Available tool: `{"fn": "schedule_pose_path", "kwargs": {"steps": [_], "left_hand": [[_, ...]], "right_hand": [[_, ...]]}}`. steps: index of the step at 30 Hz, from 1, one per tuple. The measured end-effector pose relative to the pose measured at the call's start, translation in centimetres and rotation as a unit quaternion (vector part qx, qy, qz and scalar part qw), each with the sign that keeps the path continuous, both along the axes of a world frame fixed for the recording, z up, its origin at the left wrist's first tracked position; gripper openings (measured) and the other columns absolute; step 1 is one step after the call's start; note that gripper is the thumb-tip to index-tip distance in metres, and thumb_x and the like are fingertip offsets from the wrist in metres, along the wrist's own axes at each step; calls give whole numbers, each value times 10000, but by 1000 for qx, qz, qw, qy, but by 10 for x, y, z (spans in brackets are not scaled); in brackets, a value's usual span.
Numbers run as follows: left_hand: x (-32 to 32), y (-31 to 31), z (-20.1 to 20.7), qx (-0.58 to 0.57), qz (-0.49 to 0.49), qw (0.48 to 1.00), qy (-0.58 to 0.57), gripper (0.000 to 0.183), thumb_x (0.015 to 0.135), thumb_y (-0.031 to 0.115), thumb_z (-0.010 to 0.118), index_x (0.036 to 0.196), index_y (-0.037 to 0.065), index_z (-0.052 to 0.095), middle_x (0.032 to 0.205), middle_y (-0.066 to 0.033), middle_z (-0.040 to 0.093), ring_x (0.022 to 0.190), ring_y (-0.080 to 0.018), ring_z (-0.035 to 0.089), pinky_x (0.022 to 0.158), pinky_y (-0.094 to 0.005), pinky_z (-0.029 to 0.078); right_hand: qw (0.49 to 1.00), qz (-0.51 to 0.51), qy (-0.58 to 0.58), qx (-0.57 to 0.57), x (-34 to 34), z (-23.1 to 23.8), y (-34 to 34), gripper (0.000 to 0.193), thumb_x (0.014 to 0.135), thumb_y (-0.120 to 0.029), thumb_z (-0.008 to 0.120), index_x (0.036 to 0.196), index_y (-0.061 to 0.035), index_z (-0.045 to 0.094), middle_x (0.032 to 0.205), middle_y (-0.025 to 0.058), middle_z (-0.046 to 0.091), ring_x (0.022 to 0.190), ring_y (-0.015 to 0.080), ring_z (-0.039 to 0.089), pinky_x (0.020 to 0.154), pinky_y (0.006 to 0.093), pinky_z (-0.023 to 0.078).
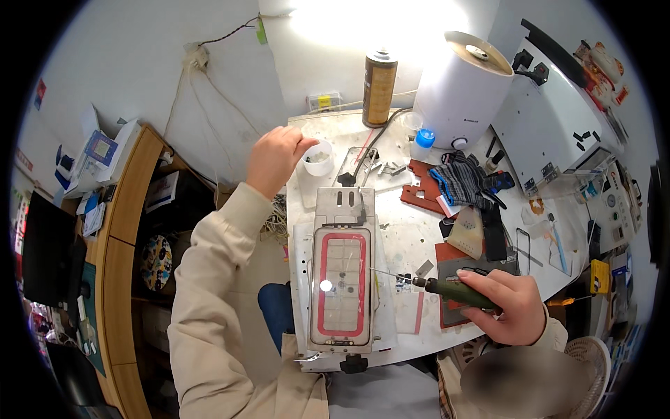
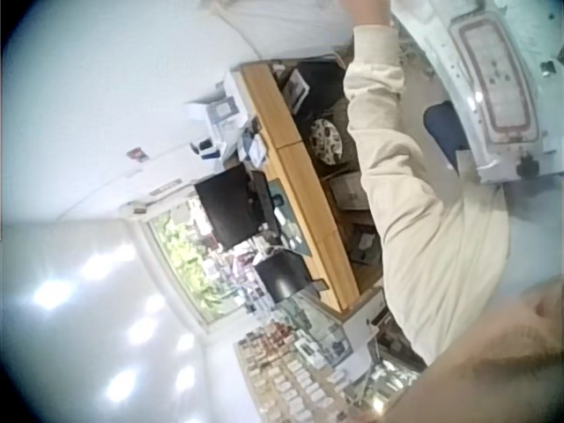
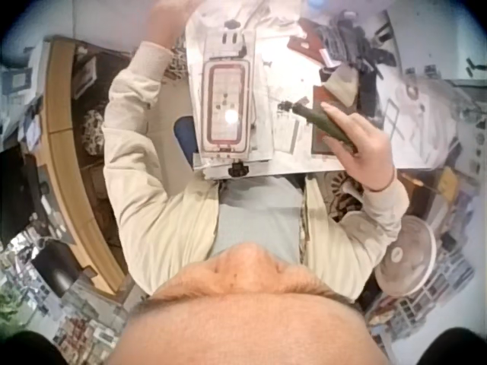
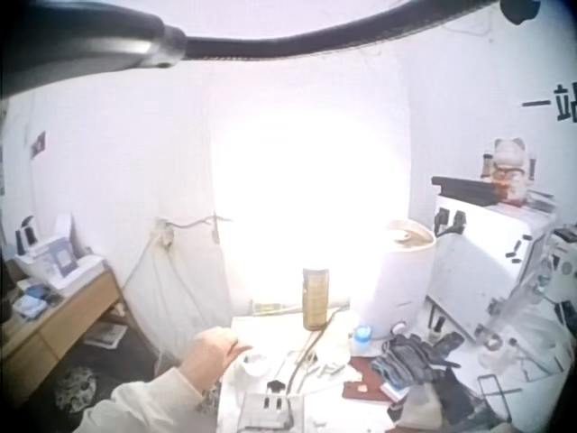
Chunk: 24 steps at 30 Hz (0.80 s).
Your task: The person uses a soldering iron to apply solder to multiple contact points on a rectangular electronic component mounted in a metal jig. They repeatedly dip the soldering iron tip into a small container of flux or solder and then apply it to the component's surface, working methodically across the grid of points.
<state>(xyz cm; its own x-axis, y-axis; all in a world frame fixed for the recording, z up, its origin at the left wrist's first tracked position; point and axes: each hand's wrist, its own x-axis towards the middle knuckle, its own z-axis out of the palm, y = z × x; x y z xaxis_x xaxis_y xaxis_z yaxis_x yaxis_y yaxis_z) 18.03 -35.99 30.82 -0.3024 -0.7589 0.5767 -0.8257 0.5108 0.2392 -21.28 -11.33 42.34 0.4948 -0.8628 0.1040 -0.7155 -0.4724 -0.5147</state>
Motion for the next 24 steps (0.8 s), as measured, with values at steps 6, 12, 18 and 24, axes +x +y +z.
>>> {"fn": "schedule_pose_path", "kwargs": {"steps": [6, 12, 18, 24], "left_hand": [[-6, -34, -40, -39, -77, 995, 47, 127, 946, 168, 771, 1022, 66, 770, 1132, -80, 741, 1055, -302, 656, 934, -429, 530], [0, 4, -23, -22, -79, 986, 146, 165, 977, 193, 753, 1077, 71, 802, 1197, -101, 748, 1108, -295, 668, 977, -402, 518], [7, 151, 44, 29, -362, 924, 118, 494, 1066, 517, 615, 1097, 60, 800, 1201, -80, 759, 1107, -280, 699, 997, -434, 497], [4, 206, 43, 28, -407, 912, 36, 640, 1052, 667, 512, 1070, 103, 811, 1278, -44, 753, 1153, -249, 694, 1059, -449, 427]], "right_hand": [[993, 27, 48, -101, -4, -8, -2, 537, 756, -153, 892, 1281, -136, 781, 792, 27, 661, 600, 204, 627, 512, 343, 472], [989, 81, 55, -111, -2, -2, -3, 522, 730, -150, 885, 1245, -143, 801, 784, 14, 663, 599, 187, 624, 498, 325, 455], [988, 81, 61, -121, -3, -2, 4, 535, 703, -110, 867, 1233, -146, 807, 782, 12, 665, 590, 185, 617, 494, 327, 451], [986, 98, 68, -117, -1, 0, 9, 557, 691, -74, 841, 1242, -150, 805, 787, 13, 673, 598, 185, 623, 498, 330, 460]]}}
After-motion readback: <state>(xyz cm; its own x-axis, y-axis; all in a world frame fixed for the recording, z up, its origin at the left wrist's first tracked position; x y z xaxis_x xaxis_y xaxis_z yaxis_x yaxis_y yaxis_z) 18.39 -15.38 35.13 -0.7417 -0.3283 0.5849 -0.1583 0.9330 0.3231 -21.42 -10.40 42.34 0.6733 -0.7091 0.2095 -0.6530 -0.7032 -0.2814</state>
